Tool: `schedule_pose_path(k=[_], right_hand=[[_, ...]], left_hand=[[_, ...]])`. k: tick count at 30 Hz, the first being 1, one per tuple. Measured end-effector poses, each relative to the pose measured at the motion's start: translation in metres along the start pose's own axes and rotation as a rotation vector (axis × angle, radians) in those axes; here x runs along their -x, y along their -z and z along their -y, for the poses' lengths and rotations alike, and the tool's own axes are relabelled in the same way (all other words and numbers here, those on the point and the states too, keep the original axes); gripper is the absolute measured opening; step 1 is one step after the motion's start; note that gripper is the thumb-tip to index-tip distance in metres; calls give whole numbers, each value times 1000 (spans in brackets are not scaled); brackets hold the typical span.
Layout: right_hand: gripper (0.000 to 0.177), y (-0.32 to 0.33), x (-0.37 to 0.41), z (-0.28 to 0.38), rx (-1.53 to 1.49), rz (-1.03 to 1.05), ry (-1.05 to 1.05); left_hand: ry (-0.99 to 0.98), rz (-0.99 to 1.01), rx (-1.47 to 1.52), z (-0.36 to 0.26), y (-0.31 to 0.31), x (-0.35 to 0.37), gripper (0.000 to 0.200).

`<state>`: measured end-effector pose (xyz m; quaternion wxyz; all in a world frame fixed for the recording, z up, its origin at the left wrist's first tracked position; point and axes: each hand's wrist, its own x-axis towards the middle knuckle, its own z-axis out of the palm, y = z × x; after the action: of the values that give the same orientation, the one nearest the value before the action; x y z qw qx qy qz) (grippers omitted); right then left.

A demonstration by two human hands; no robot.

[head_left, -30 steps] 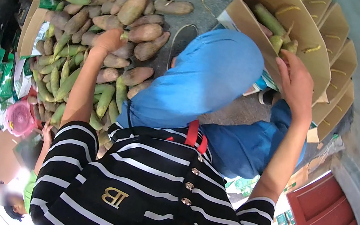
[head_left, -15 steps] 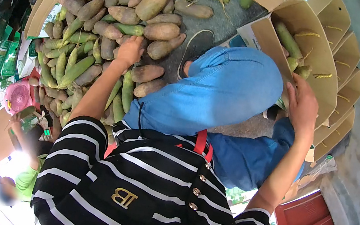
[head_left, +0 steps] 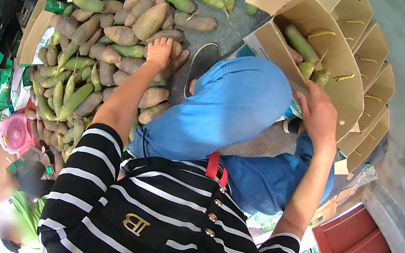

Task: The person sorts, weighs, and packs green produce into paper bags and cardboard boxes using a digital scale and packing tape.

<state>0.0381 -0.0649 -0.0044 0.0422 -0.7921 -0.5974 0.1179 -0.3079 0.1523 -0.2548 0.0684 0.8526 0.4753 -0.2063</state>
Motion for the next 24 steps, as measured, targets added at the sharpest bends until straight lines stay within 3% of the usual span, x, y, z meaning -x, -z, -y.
schedule_pose_path(k=[8, 12, 14, 18, 20, 24], right_hand=[[33, 5, 4, 2, -8, 3, -10], [35, 4, 4, 0, 14, 31, -9], [36, 6, 3, 3, 11, 60, -36], [37, 5, 1, 4, 16, 78, -73], [37, 3, 0, 6, 5, 81, -84], [37, 3, -4, 9, 25, 86, -85]], left_hand=[[4, -99, 197, 17, 12, 25, 62], [68, -179, 291, 71, 7, 47, 55], [216, 130, 350, 97, 8, 61, 50], [164, 424, 333, 111, -5, 103, 46], [64, 431, 305, 125, -59, 124, 44], [-69, 269, 111, 108, -81, 153, 47]])
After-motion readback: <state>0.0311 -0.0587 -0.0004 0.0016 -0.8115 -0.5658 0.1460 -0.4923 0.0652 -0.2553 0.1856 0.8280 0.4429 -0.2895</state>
